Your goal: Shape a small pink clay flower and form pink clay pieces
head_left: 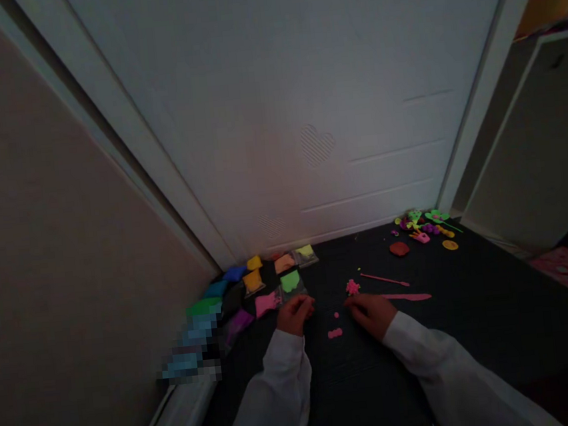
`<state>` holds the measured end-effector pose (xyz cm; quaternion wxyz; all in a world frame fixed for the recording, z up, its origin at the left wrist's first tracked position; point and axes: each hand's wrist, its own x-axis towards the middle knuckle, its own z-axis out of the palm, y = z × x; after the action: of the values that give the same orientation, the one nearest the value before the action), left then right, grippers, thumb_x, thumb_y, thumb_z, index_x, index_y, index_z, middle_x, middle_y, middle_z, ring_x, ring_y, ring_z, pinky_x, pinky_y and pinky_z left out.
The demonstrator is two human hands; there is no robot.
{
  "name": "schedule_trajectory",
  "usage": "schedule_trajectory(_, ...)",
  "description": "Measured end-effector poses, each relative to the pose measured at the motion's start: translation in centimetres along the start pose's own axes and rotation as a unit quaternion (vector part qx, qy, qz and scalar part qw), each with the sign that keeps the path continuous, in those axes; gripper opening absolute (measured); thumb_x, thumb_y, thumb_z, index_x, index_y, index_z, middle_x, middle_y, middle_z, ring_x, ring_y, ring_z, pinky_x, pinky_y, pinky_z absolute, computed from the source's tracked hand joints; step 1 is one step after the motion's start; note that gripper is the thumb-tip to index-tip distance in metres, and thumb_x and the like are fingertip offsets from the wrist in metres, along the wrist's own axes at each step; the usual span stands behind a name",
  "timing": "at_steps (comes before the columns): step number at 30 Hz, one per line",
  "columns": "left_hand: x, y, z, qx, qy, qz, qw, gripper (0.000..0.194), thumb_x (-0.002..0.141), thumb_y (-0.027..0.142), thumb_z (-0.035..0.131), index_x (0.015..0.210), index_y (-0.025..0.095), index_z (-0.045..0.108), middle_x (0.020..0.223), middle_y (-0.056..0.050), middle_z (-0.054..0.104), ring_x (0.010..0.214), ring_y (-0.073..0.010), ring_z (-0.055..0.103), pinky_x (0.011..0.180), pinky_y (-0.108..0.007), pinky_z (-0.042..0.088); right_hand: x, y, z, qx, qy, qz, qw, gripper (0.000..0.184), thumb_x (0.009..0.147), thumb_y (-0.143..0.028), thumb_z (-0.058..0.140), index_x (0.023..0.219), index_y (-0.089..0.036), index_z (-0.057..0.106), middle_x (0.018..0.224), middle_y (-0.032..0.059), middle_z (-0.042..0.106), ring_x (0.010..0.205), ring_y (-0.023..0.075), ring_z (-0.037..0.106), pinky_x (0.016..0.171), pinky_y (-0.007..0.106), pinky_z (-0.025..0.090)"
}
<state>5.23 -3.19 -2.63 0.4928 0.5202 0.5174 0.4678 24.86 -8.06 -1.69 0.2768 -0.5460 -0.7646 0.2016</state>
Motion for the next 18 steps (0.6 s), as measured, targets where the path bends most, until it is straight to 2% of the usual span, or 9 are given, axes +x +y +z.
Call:
schedule_trajectory(8,1.4,0.1,0.0,0.007,-0.031,-0.002,0.999,0.025,0.062,0.037,0.052,0.063,0.013,0.057,0.047,0.002,0.049,0.041,-0.0062,0.040,0.042,-0.019,0.028,0.4,-2.3,-0.5,-0.070,-0.066,-0.038,0.995,0.028,0.077,-0.021,0.033,0.097,-0.024,0.052,0.086,-0.0001,0.062,0.077,0.0140,0.056,0.070,0.025,0.040)
schedule_trajectory(14,0.9,0.4,-0.3,0.087,-0.117,0.009,0.989,0.021,0.067,0.034,0.050,0.069,0.015,0.058,0.055,0.001,0.053,0.051,-0.0082,0.046,0.050,-0.021,0.034,0.7,-2.6,-1.4,-0.040,-0.109,-0.038,0.993,0.029,0.078,-0.020,0.033,0.099,-0.022,0.052,0.087,0.0011,0.062,0.080,0.0126,0.056,0.072,0.023,0.039)
schedule_trajectory(18,0.6,0.7,-0.3,0.107,-0.123,0.015,0.987,0.018,0.066,0.031,0.051,0.069,0.015,0.058,0.056,0.000,0.054,0.055,-0.0098,0.048,0.053,-0.022,0.036,0.7,-2.0,-1.6,-0.006,-0.107,-0.024,0.994,0.030,0.077,-0.018,0.033,0.099,-0.022,0.053,0.088,0.0010,0.061,0.080,0.0122,0.056,0.071,0.023,0.040)
